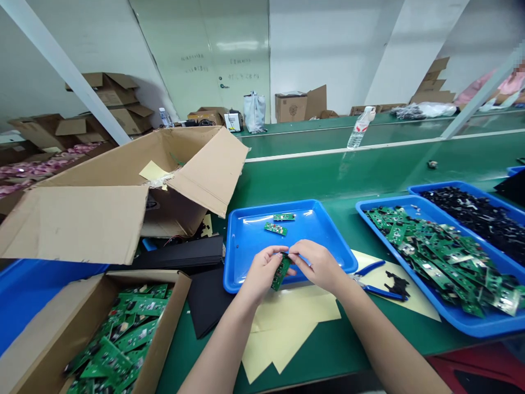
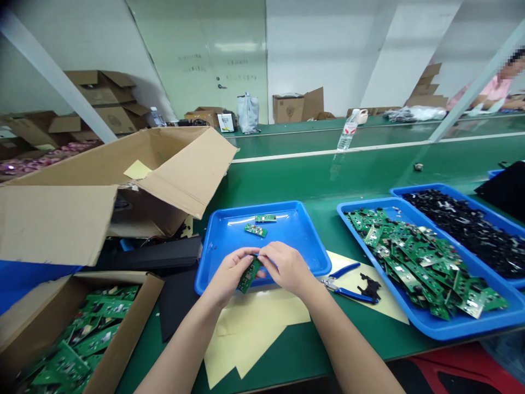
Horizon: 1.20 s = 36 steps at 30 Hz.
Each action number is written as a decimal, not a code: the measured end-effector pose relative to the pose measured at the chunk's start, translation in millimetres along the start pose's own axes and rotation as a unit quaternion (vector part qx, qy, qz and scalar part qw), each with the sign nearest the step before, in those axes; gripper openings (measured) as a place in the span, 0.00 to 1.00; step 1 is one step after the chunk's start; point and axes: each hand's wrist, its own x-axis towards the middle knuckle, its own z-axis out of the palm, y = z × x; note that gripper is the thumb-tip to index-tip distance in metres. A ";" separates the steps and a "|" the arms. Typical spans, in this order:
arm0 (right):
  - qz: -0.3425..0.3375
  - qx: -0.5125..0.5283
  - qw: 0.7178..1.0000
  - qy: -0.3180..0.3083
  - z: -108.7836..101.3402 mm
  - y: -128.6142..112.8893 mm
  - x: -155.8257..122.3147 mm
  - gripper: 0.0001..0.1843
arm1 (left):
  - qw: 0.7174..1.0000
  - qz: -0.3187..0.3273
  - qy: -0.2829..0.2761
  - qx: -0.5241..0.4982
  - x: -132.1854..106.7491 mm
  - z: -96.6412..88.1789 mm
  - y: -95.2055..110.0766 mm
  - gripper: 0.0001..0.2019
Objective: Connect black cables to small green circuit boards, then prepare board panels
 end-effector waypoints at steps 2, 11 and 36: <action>-0.005 -0.014 1.000 -0.004 -0.9 0.7 -0.8 0.11 | 1.000 0.000 0.009 -0.008 0.3 -0.7 -0.8 0.14; -0.015 -0.082 0.996 -0.034 -0.3 -1.2 -1.5 0.11 | 0.997 -0.020 0.051 -0.049 1.4 -0.1 0.7 0.14; -0.012 -0.114 0.993 -0.006 6.2 2.5 -3.1 0.09 | 0.994 -0.028 0.041 -0.093 1.0 1.8 -1.2 0.14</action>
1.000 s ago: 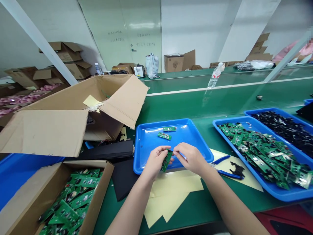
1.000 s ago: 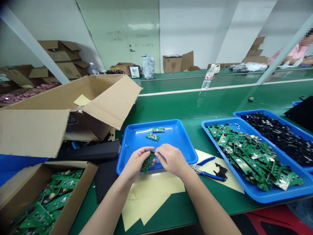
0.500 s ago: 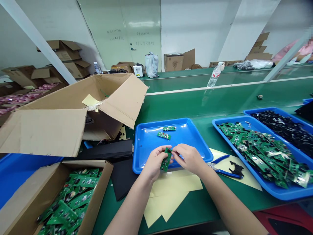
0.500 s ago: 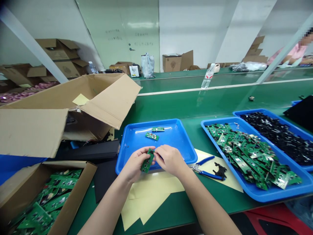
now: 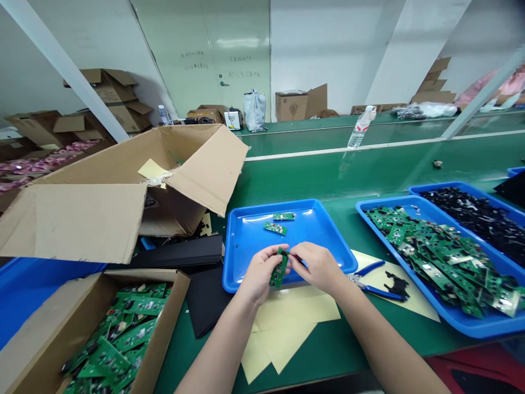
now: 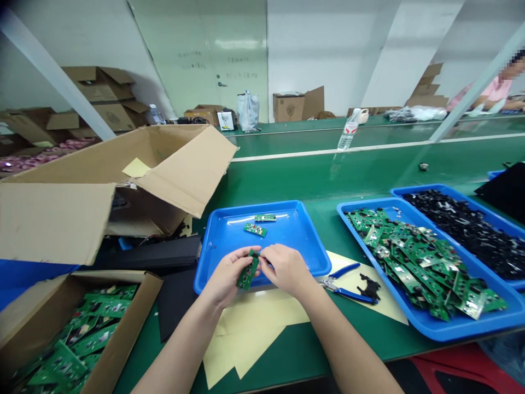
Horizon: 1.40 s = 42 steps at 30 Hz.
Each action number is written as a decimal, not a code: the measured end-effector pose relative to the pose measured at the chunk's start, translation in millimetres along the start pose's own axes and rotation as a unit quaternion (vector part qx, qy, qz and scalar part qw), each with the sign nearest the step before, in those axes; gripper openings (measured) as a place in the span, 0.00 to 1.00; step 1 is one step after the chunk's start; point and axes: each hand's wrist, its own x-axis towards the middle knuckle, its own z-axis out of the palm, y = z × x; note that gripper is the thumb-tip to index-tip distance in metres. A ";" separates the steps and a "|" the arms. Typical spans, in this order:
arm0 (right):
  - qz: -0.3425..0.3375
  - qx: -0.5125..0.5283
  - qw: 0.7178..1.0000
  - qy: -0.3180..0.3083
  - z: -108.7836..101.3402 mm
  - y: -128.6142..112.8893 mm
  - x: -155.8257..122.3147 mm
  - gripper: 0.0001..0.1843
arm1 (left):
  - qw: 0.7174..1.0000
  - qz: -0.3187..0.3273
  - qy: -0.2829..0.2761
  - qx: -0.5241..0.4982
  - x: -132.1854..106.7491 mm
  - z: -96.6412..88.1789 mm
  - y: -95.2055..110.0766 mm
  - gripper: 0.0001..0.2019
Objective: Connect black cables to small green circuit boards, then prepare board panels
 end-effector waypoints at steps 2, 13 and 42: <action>-0.003 -0.006 1.000 0.003 0.2 0.0 0.2 0.10 | 1.000 0.002 0.002 0.002 -0.1 0.2 -0.2 0.14; 0.000 -0.027 1.000 0.011 1.3 2.5 -0.5 0.10 | 1.000 0.017 -0.016 0.005 0.1 -1.6 -1.9 0.16; -0.027 -0.074 0.996 0.040 3.9 -0.2 1.5 0.10 | 0.999 0.032 0.012 0.018 1.8 0.0 -4.5 0.16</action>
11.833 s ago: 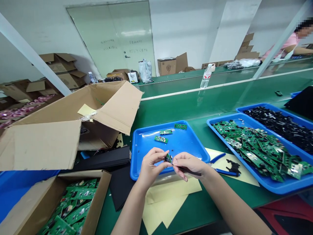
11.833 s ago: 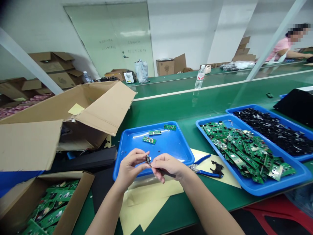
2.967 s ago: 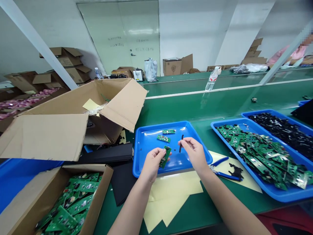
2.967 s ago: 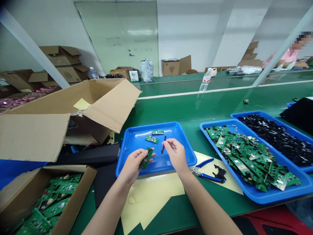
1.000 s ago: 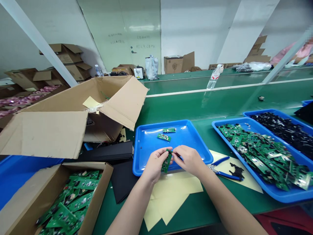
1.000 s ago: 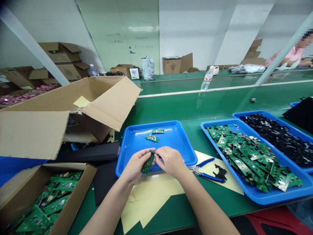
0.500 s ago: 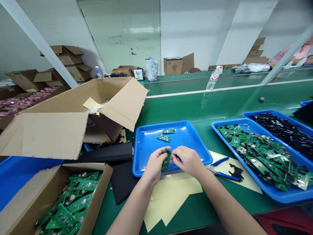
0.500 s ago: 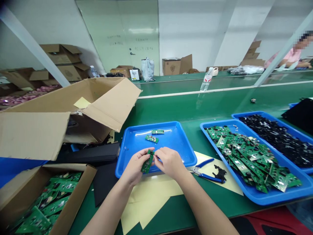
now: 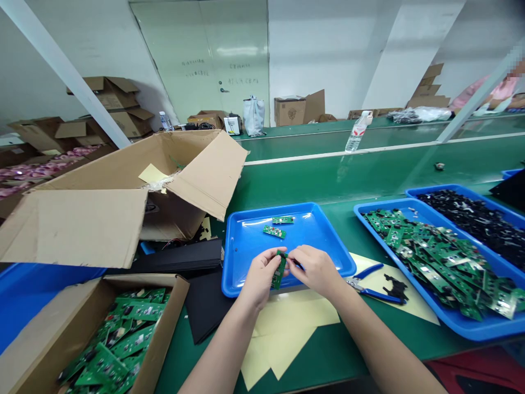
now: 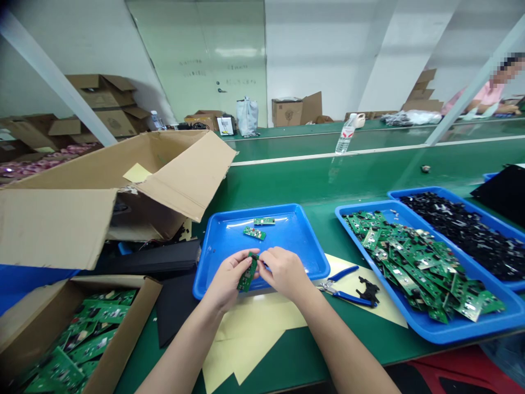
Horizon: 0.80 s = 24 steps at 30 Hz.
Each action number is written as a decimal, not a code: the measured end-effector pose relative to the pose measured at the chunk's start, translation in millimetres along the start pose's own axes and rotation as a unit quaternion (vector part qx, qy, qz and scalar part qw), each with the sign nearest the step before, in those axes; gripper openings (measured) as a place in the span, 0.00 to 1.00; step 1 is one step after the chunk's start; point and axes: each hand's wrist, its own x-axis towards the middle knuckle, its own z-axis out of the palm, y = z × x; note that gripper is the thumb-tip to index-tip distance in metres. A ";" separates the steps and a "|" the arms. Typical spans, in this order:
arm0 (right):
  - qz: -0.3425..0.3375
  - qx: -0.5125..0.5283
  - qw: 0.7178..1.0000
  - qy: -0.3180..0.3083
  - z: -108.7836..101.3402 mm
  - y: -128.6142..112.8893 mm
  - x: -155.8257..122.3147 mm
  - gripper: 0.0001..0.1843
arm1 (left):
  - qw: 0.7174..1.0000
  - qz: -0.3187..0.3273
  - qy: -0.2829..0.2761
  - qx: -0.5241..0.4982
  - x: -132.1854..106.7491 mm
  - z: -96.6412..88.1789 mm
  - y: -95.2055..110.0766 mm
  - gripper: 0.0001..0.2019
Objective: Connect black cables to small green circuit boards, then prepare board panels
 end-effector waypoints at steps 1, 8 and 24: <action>0.002 0.000 1.000 -0.003 -0.2 0.1 0.0 0.10 | 1.000 0.001 -0.001 0.004 0.1 -0.1 -0.2 0.16; 0.053 0.002 0.998 -0.013 -2.6 1.7 0.1 0.09 | 0.998 0.034 0.001 0.055 0.9 -1.4 -1.8 0.14; 0.064 0.089 0.993 0.046 0.4 5.9 0.7 0.10 | 0.987 0.111 0.037 0.113 -2.9 0.7 4.5 0.13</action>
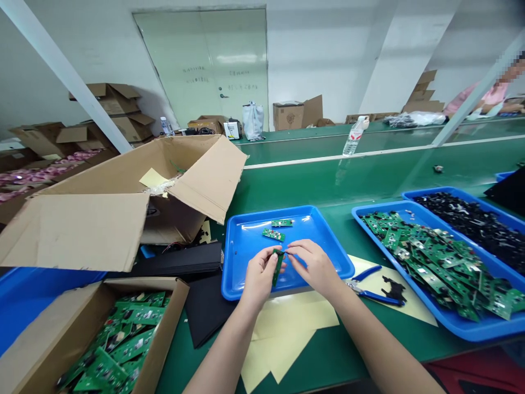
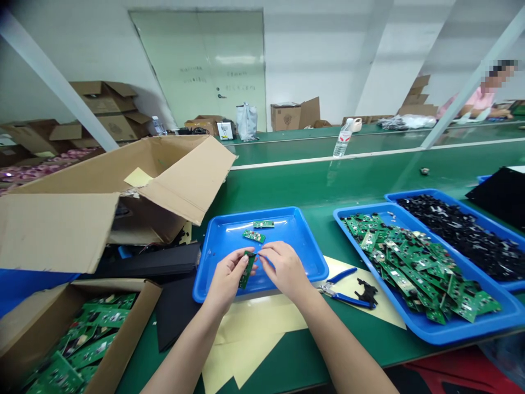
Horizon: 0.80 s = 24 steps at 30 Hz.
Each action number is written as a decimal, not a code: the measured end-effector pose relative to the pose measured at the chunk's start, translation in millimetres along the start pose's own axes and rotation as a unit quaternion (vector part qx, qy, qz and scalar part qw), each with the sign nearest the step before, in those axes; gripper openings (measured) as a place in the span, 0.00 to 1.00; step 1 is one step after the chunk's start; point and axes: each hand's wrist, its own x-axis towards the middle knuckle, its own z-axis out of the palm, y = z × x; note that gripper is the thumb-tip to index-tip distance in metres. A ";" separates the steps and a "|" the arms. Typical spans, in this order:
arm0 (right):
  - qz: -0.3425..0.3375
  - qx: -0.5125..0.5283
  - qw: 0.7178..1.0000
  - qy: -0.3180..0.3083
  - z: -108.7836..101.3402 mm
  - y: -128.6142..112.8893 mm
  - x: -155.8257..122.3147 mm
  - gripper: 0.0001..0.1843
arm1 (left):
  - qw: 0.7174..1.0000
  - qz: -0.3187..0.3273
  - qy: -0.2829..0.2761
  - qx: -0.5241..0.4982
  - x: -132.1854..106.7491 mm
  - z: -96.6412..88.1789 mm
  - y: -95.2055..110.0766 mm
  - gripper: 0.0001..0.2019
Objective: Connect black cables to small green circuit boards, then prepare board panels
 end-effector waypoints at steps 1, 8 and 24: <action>0.000 0.001 1.000 0.005 0.3 0.0 0.1 0.09 | 1.000 -0.001 0.001 0.001 0.1 -0.4 0.2 0.13; 0.010 -0.025 0.999 0.028 -1.3 1.9 -0.6 0.09 | 0.999 -0.007 -0.032 0.010 0.5 0.5 -3.5 0.14; 0.030 0.052 0.997 0.054 1.4 -5.5 -0.4 0.21 | 0.995 -0.001 -0.092 0.030 -1.6 2.1 -2.8 0.11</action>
